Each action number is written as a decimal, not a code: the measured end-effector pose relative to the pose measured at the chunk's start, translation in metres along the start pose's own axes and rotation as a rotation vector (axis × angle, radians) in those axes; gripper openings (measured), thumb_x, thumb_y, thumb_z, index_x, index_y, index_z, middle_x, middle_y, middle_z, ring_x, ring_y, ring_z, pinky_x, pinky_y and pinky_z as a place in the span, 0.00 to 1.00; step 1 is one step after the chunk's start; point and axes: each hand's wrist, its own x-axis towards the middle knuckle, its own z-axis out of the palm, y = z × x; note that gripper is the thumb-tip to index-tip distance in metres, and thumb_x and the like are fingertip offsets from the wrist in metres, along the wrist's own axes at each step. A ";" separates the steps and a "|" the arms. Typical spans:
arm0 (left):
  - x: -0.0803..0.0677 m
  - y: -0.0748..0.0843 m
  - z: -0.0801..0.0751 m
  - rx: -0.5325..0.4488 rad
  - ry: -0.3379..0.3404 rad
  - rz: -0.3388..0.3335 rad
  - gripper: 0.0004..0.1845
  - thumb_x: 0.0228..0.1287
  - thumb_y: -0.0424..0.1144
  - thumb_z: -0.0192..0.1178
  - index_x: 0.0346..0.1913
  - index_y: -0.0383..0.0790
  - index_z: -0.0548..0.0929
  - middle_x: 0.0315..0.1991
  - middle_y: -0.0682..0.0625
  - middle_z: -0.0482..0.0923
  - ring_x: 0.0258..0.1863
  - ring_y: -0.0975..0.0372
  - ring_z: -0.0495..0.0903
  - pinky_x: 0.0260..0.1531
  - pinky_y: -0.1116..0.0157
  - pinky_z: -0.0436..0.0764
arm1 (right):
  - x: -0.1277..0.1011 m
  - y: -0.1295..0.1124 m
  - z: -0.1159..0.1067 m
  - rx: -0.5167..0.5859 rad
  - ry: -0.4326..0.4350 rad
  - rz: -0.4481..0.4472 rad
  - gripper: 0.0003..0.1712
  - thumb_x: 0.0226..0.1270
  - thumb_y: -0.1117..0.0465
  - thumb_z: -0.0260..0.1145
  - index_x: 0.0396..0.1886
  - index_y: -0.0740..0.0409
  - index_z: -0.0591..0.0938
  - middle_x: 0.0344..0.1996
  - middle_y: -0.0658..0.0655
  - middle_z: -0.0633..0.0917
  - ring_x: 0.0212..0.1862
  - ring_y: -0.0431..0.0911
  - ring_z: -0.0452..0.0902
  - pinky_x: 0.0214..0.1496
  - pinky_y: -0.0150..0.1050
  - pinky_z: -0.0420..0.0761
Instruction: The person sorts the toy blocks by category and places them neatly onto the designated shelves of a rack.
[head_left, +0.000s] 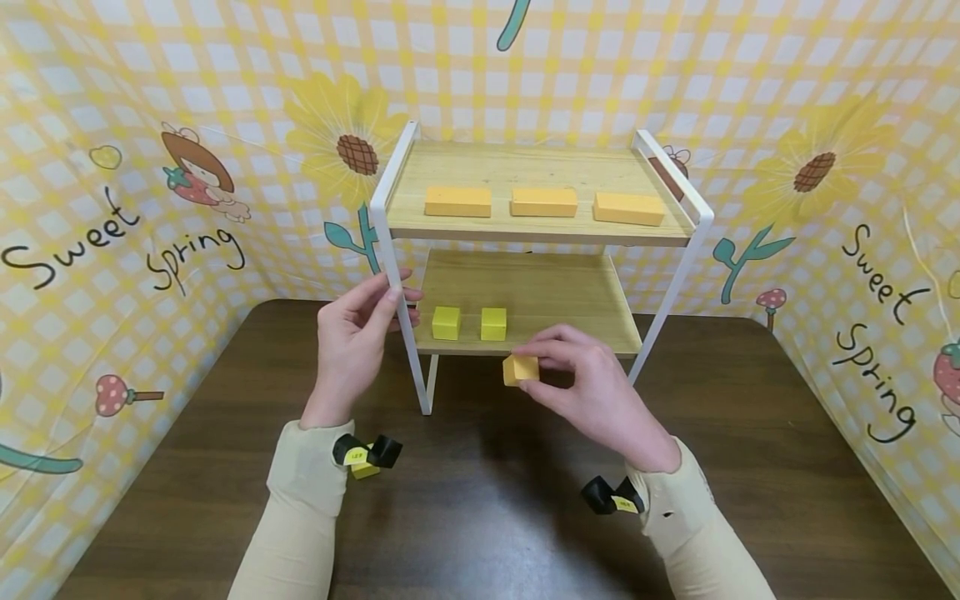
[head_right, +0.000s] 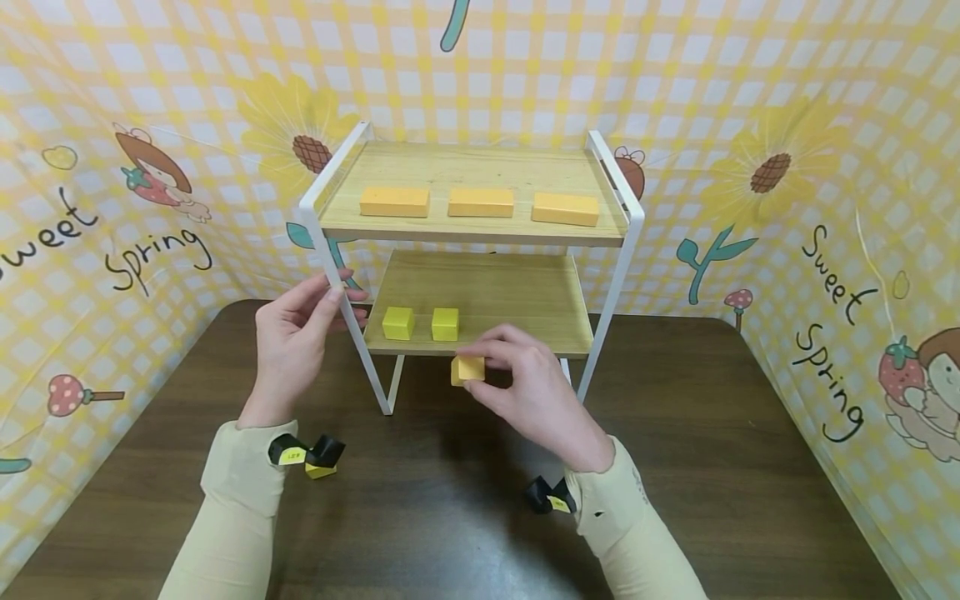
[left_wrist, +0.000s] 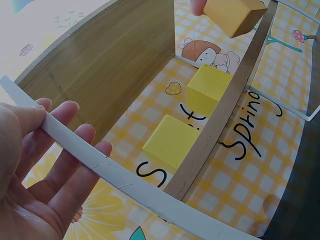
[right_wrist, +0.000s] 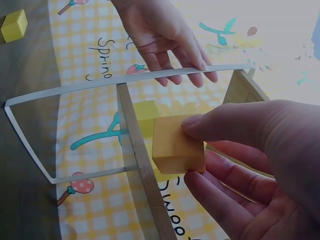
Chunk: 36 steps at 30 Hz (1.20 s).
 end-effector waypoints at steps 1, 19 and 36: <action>0.000 0.000 0.000 0.001 0.000 0.000 0.13 0.76 0.31 0.58 0.57 0.31 0.85 0.39 0.39 0.87 0.31 0.54 0.88 0.38 0.59 0.88 | 0.000 -0.001 -0.001 -0.006 0.001 0.000 0.19 0.59 0.67 0.78 0.52 0.56 0.89 0.47 0.47 0.83 0.47 0.40 0.84 0.53 0.34 0.84; 0.001 -0.001 0.000 -0.017 -0.003 0.013 0.14 0.76 0.30 0.58 0.57 0.27 0.84 0.39 0.37 0.87 0.31 0.55 0.88 0.38 0.60 0.88 | 0.008 0.002 -0.018 -0.020 0.063 -0.017 0.20 0.58 0.70 0.78 0.52 0.58 0.89 0.47 0.48 0.83 0.47 0.41 0.85 0.53 0.35 0.84; 0.000 0.000 0.000 -0.015 0.001 0.000 0.13 0.76 0.31 0.58 0.57 0.31 0.85 0.39 0.39 0.87 0.31 0.55 0.88 0.38 0.59 0.88 | 0.015 0.009 -0.027 -0.033 0.088 0.025 0.19 0.60 0.72 0.76 0.52 0.59 0.89 0.47 0.51 0.84 0.51 0.45 0.82 0.55 0.37 0.83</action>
